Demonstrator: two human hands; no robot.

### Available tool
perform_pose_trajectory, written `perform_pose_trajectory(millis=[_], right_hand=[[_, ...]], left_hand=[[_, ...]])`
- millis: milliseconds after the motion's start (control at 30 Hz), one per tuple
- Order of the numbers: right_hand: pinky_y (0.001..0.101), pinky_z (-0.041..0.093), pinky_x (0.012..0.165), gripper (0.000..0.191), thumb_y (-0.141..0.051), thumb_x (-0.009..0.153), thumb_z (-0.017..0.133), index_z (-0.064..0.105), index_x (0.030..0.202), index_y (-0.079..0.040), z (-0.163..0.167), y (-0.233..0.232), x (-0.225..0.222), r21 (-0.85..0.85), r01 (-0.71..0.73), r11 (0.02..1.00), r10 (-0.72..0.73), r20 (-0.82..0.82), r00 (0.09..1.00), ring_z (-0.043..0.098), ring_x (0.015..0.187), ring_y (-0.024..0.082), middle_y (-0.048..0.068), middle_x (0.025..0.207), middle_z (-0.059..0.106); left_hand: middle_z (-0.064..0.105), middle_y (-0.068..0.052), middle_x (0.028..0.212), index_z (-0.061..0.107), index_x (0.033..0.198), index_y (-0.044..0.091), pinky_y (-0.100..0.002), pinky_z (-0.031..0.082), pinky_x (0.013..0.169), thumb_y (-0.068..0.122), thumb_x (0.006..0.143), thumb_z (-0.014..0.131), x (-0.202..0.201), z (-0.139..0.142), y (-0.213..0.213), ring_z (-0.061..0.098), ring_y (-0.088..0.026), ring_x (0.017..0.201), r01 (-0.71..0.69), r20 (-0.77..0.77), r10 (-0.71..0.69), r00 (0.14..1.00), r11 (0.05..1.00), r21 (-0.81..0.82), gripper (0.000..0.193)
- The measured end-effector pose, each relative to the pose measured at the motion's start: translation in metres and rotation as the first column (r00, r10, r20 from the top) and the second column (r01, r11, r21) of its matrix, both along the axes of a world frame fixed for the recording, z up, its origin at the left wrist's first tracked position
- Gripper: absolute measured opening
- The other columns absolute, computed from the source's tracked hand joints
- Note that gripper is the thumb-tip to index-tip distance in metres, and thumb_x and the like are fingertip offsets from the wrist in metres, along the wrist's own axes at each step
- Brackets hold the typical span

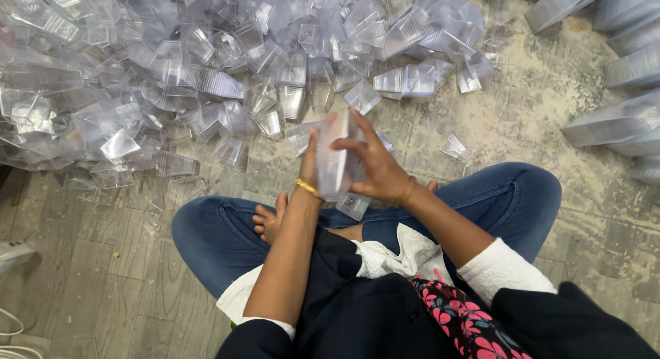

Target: The person sits cross-legged on the floor among a large pile of clear plastic cups and nests the cups into one another one at a time, building stacks and setting them aside as they work through the scattered cups.

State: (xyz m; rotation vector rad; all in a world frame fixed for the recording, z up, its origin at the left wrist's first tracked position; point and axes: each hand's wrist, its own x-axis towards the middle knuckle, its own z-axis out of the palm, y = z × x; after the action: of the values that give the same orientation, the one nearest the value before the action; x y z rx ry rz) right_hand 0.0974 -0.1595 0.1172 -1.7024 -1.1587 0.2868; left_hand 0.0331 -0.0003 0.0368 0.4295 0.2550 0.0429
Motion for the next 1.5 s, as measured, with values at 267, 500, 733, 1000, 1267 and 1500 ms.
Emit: perform_pose_trajectory(millis=[267, 500, 733, 1000, 1267, 1500], right_hand=[[0.0436, 0.060, 0.073, 0.090, -0.055, 0.081, 0.077, 0.041, 0.150, -0.009, -0.057, -0.176, 0.170, 0.066, 0.954, 0.293, -0.109, -0.989, 0.102, 0.066, 0.106, 0.033, 0.020, 0.137, 0.064], [0.0532, 0.066, 0.083, 0.048, -0.007, 0.078, 0.084, 0.070, 0.124, -0.004, -0.036, -0.259, 0.220, -0.310, 0.897, -0.314, -0.508, -0.743, -0.435, 0.077, 0.098, 0.037, 0.016, 0.117, 0.077], [0.0575, 0.052, 0.079, 0.050, -0.010, 0.085, 0.081, 0.055, 0.128, -0.007, -0.034, -0.272, 0.209, -0.662, 0.727, -0.185, -0.535, -0.553, -0.639, 0.060, 0.102, 0.032, 0.011, 0.124, 0.058], [0.0447, 0.056, 0.083, 0.076, -0.040, 0.080, 0.085, 0.055, 0.145, -0.015, -0.052, -0.196, 0.149, -0.969, 0.123, 0.212, -0.613, -0.034, 0.789, 0.069, 0.092, 0.031, 0.021, 0.109, 0.074], [0.0441, 0.055, 0.096, 0.048, -0.025, 0.073, 0.087, 0.077, 0.119, -0.020, -0.058, -0.158, 0.134, -0.852, 0.264, 0.451, -0.018, 0.287, 0.958, 0.067, 0.112, 0.037, 0.018, 0.124, 0.068], [0.0318, 0.061, 0.083, 0.038, -0.041, 0.100, 0.067, 0.073, 0.119, -0.009, -0.054, -0.069, 0.063, -0.361, 0.376, 0.854, -0.478, -0.257, 0.840, 0.075, 0.094, 0.018, 0.009, 0.105, 0.080]], left_hand=[[0.060, -0.010, 0.121, 0.059, 0.137, 0.015, -0.032, 0.050, 0.094, -0.001, 0.094, 0.054, -0.011, -0.038, 0.053, 0.060, -0.018, 0.106, -0.208, -0.023, 0.766, 0.642, 0.203, 0.957, 0.046], [0.052, -0.018, 0.125, 0.069, 0.115, 0.011, -0.036, 0.050, 0.093, 0.025, 0.090, 0.070, -0.020, -0.048, 0.064, 0.058, -0.028, 0.104, 0.127, -0.277, 0.791, 0.545, 0.248, 0.960, 0.029], [0.053, -0.021, 0.123, 0.070, 0.102, 0.015, -0.047, 0.040, 0.103, 0.038, 0.078, 0.084, -0.016, -0.045, 0.050, 0.045, -0.040, 0.123, 0.563, -0.448, 0.633, 0.632, 0.023, 0.826, 0.036], [0.057, -0.015, 0.117, 0.063, 0.108, 0.015, -0.039, 0.054, 0.094, 0.025, 0.085, 0.074, -0.013, -0.049, 0.036, 0.064, -0.033, 0.104, 0.231, -0.270, 0.572, 0.774, 0.141, 0.963, 0.028], [0.056, -0.020, 0.140, 0.047, 0.143, 0.019, -0.038, 0.054, 0.091, 0.014, 0.085, 0.071, 0.001, -0.026, 0.027, 0.069, -0.034, 0.106, 0.077, -0.067, 0.493, 0.867, 0.001, 0.997, 0.063], [0.059, -0.005, 0.140, 0.044, 0.152, 0.016, -0.034, 0.058, 0.092, 0.022, 0.107, 0.059, -0.009, -0.024, 0.002, 0.068, -0.022, 0.115, 0.044, -0.070, 0.019, 0.997, 0.612, 0.790, 0.048]])
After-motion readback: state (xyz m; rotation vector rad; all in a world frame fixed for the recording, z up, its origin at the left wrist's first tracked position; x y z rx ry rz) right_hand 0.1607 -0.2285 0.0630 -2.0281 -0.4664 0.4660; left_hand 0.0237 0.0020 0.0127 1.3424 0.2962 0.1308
